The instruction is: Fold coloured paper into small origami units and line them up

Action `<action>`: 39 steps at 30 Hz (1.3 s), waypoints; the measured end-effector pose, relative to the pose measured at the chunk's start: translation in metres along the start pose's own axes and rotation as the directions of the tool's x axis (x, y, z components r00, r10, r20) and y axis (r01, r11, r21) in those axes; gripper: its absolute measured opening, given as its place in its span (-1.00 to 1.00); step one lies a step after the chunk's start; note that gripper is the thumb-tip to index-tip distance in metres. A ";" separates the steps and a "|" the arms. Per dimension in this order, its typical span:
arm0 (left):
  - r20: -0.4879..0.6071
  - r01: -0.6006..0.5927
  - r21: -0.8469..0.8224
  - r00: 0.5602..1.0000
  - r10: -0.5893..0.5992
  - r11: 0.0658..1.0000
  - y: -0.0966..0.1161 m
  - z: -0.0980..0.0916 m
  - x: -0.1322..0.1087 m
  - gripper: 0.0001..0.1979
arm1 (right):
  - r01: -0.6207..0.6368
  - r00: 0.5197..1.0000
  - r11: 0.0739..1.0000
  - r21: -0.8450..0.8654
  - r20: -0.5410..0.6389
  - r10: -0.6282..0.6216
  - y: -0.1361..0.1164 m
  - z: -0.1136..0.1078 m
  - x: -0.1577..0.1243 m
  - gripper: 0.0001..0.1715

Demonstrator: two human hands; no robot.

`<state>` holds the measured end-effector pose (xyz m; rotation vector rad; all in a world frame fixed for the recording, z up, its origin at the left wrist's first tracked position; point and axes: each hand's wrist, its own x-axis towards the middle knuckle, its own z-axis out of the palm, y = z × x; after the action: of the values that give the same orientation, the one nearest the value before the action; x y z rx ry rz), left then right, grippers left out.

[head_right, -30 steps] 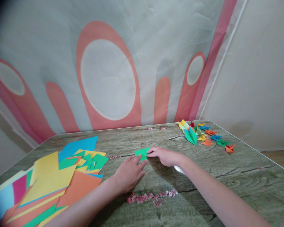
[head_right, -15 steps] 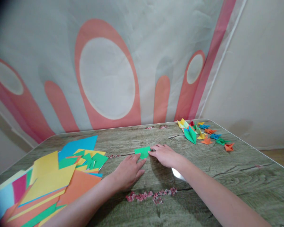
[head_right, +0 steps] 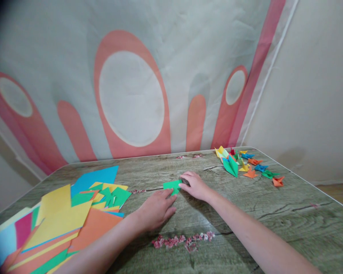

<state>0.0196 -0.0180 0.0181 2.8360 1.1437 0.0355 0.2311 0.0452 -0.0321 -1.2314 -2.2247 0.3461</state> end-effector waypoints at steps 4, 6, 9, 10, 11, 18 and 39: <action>0.070 -0.016 -0.057 0.997 0.020 0.998 -0.003 -0.001 -0.005 -0.47 | 0.002 1.000 1.000 -0.023 0.000 -0.002 -0.003 0.006 -0.001 -0.54; 0.104 -0.015 -0.083 0.994 0.024 0.996 -0.004 -0.003 -0.007 -0.42 | 0.006 1.000 1.000 -0.010 -0.002 -0.006 -0.003 0.007 -0.001 -0.58; 0.109 -0.031 -0.130 0.993 0.045 0.991 -0.008 -0.007 -0.007 -0.43 | 0.001 1.000 0.999 0.037 0.002 -0.001 -0.002 0.005 0.000 -0.63; 0.091 -0.042 -0.149 0.994 0.056 0.988 -0.010 -0.007 -0.005 -0.46 | -0.006 1.000 0.999 0.052 0.005 0.005 -0.001 0.005 0.000 -0.64; 0.062 -0.051 -0.170 0.996 0.062 0.984 -0.013 -0.006 -0.002 -0.51 | -0.015 1.000 0.998 0.064 0.008 0.015 -0.001 0.005 0.001 -0.64; -0.269 0.155 -0.343 0.929 -0.255 0.926 -0.042 0.021 0.025 -0.81 | -0.123 0.992 0.986 0.111 0.044 0.118 -0.001 0.006 0.008 -0.61; -0.231 0.329 -0.427 0.861 -0.453 0.843 -0.060 0.035 0.039 -0.60 | -0.152 0.985 0.983 0.105 0.099 0.141 -0.002 0.003 0.009 -0.60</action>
<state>0.0077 0.0496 -0.0220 2.2595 1.5726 0.6434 0.2245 0.0512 -0.0300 -1.3459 -2.1630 0.5882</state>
